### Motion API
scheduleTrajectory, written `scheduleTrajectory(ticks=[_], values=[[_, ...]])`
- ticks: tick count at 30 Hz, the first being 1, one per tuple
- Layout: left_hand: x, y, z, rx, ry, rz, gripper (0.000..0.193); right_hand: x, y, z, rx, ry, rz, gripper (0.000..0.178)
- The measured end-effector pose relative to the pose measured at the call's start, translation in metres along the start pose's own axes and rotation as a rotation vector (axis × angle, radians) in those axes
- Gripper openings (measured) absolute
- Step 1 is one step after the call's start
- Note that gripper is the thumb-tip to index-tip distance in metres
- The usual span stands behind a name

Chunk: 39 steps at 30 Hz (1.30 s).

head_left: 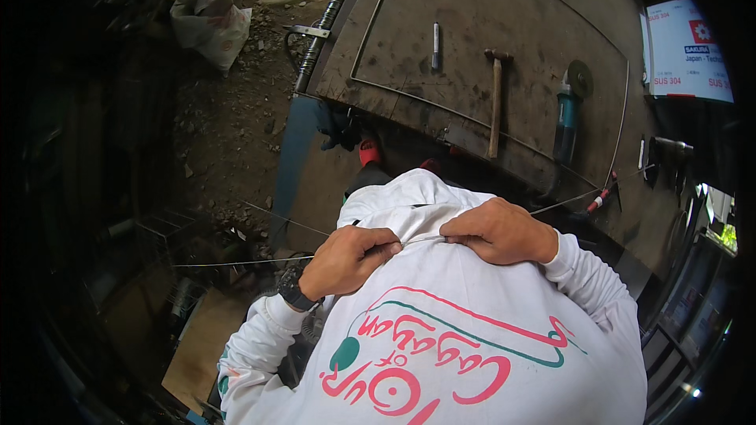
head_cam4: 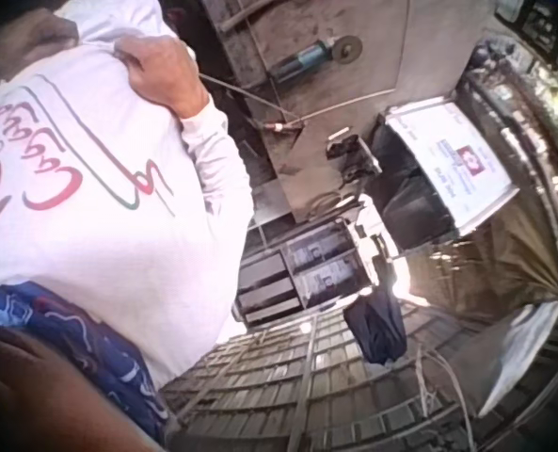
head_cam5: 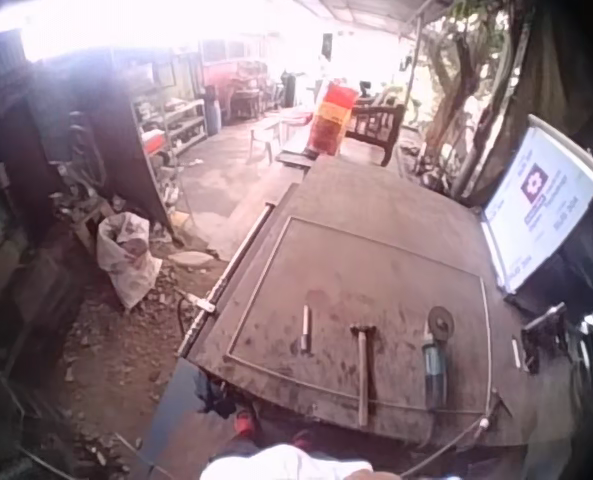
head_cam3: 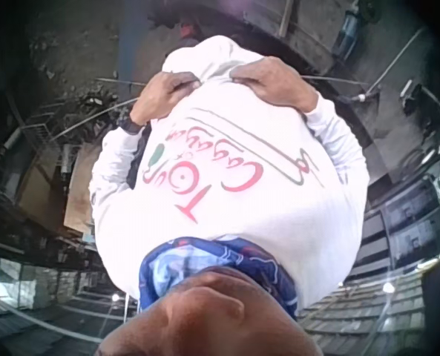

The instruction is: The person bends thin metal rods into rectangular shapes using a hammer and an anvil. They repeatedly position the rods, strike them to form corners, and adjust the pieces on the workbench.

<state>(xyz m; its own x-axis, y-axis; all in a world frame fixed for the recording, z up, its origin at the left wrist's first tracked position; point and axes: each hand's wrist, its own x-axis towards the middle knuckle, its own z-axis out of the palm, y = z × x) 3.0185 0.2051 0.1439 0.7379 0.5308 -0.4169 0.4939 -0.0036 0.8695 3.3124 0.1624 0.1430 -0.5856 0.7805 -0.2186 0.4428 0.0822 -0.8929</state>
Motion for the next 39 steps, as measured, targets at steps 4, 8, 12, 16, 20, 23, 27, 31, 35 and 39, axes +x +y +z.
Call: scheduleTrajectory(ticks=[4, 8, 12, 16, 20, 23, 27, 31, 35, 39], values=[[0.000, -0.014, 0.000, -0.074, -0.015, 0.043, 0.018, 0.004, 0.006, 0.001, 0.064, -0.028, -0.027, 0.017], [-0.002, -0.019, -0.001, -0.105, 0.023, 0.073, 0.016, 0.008, 0.011, 0.005, 0.108, 0.023, -0.069, 0.018], [-0.007, -0.020, 0.001, -0.081, 0.115, 0.034, 0.013, 0.011, 0.007, 0.013, 0.055, 0.083, -0.032, 0.019], [-0.010, -0.023, 0.002, -0.097, 0.192, 0.048, 0.012, 0.015, -0.001, 0.013, 0.032, 0.134, 0.006, 0.017], [0.012, -0.020, -0.017, -0.006, 0.204, 0.099, 0.009, 0.023, -0.006, -0.015, -0.125, 0.107, 0.007, 0.022], [0.046, 0.006, -0.055, 0.168, 0.326, 0.278, 0.004, 0.044, -0.015, -0.060, -0.230, 0.202, -0.091, 0.017], [0.063, 0.040, -0.092, 0.270, 0.331, 0.351, 0.012, 0.048, -0.028, -0.102, -0.473, 0.329, -0.158, 0.008], [0.070, 0.037, -0.110, 0.393, 0.430, 0.459, 0.015, 0.030, -0.025, -0.113, -0.506, 0.501, -0.099, 0.009], [0.071, 0.048, -0.116, 0.474, 0.491, 0.431, 0.016, 0.024, -0.028, -0.106, -0.472, 0.589, -0.043, 0.013], [0.078, 0.053, -0.117, 0.533, 0.539, 0.481, 0.017, 0.037, -0.036, -0.093, -0.461, 0.671, -0.028, 0.018]])
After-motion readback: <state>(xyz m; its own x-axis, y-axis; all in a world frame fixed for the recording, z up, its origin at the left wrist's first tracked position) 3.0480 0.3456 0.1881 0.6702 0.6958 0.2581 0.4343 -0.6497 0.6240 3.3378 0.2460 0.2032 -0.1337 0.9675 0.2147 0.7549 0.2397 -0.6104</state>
